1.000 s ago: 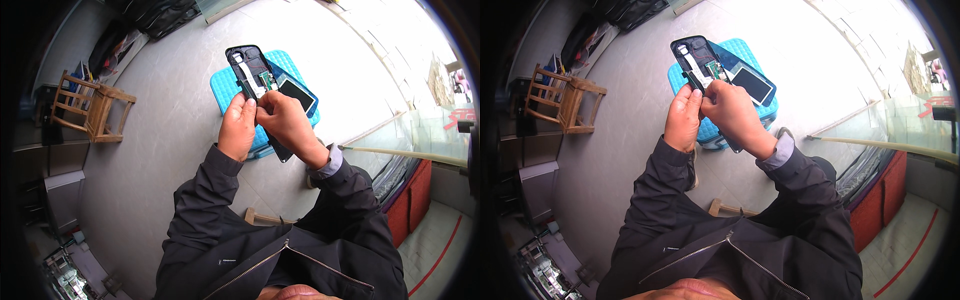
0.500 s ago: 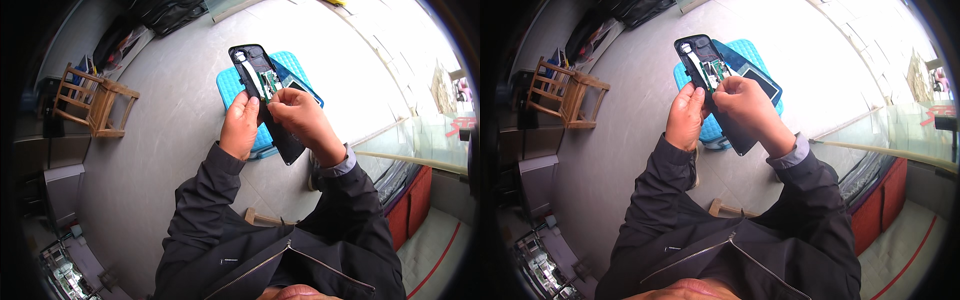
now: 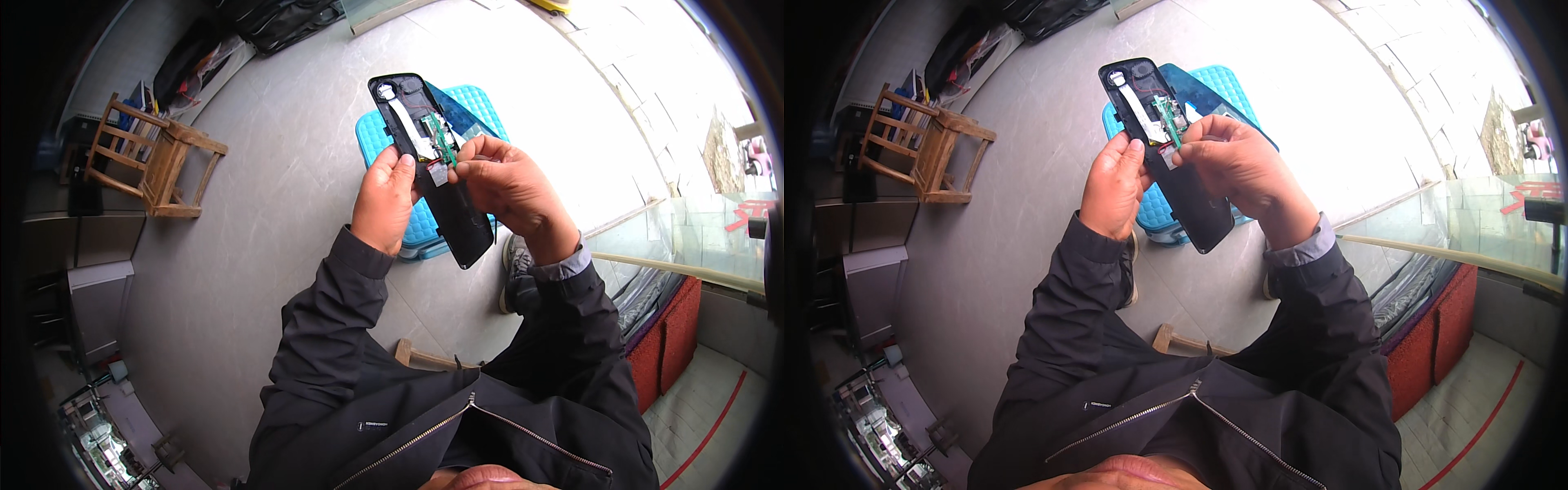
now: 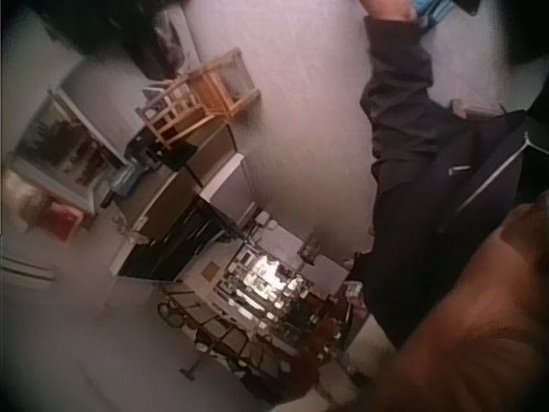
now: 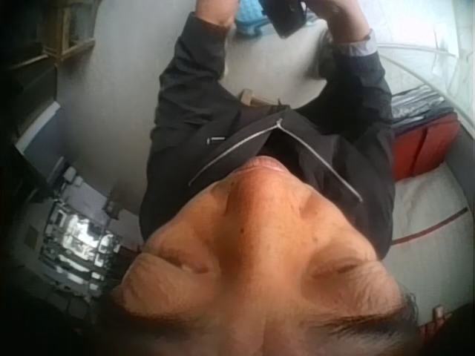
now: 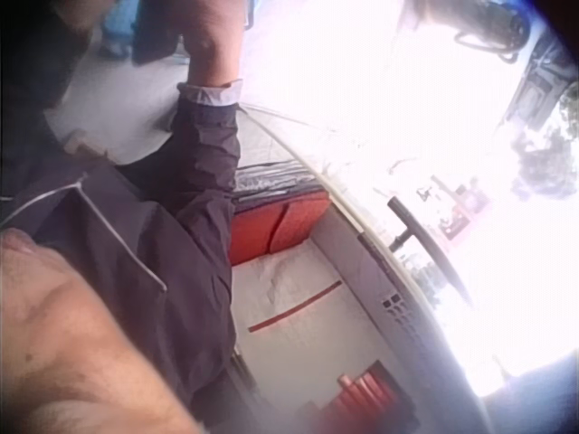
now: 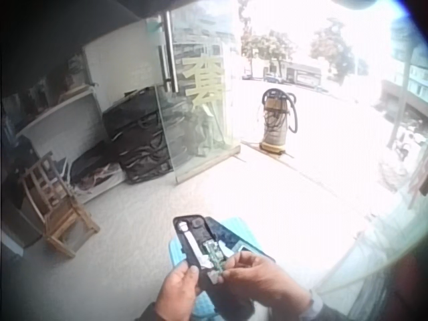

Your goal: The person holds a disassembled mobile phone and manipulates internal components with both hands. They adjust ribbon cables and connectors on the motherboard, occasionally repositioning the phone to access different areas.

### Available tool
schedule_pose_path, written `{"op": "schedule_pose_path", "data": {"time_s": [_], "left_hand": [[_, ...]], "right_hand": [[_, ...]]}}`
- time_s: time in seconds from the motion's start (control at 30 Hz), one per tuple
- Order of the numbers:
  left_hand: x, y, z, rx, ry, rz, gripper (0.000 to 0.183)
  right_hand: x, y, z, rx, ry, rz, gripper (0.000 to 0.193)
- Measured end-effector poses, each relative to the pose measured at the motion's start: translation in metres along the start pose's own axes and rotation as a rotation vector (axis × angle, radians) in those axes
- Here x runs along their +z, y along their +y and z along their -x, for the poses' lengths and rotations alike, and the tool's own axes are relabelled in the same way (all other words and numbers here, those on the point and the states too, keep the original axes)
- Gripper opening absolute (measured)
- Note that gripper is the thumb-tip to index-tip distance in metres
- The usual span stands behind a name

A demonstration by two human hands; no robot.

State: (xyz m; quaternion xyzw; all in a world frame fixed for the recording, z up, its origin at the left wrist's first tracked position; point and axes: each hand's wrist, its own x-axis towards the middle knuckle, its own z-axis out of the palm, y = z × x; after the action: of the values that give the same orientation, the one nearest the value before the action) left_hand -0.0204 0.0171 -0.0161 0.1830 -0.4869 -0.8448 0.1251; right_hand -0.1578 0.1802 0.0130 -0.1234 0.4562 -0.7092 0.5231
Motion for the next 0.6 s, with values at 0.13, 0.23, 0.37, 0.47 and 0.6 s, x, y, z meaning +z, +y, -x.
{"op": "schedule_pose_path", "data": {"time_s": [0.13, 0.23, 0.37, 0.47, 0.6], "left_hand": [[-0.007, -0.002, -0.001, -0.048, 0.018, -0.019, 0.035], [-0.012, -0.004, 0.001, -0.053, 0.036, 0.015, 0.034], [-0.017, -0.007, 0.0, -0.092, 0.066, 0.059, 0.032], [-0.023, -0.009, 0.0, -0.142, 0.102, 0.088, 0.031], [-0.03, -0.013, 0.001, -0.187, 0.13, 0.099, 0.03]], "right_hand": [[-0.004, 0.005, -0.003, -0.014, 0.067, -0.018, 0.012], [-0.007, 0.004, -0.001, 0.001, 0.116, -0.016, 0.014], [-0.012, -0.001, 0.001, 0.002, 0.164, -0.051, 0.018], [-0.015, 0.0, 0.0, -0.008, 0.159, -0.082, 0.013], [-0.017, 0.005, -0.004, 0.008, 0.162, -0.053, 0.008]]}}
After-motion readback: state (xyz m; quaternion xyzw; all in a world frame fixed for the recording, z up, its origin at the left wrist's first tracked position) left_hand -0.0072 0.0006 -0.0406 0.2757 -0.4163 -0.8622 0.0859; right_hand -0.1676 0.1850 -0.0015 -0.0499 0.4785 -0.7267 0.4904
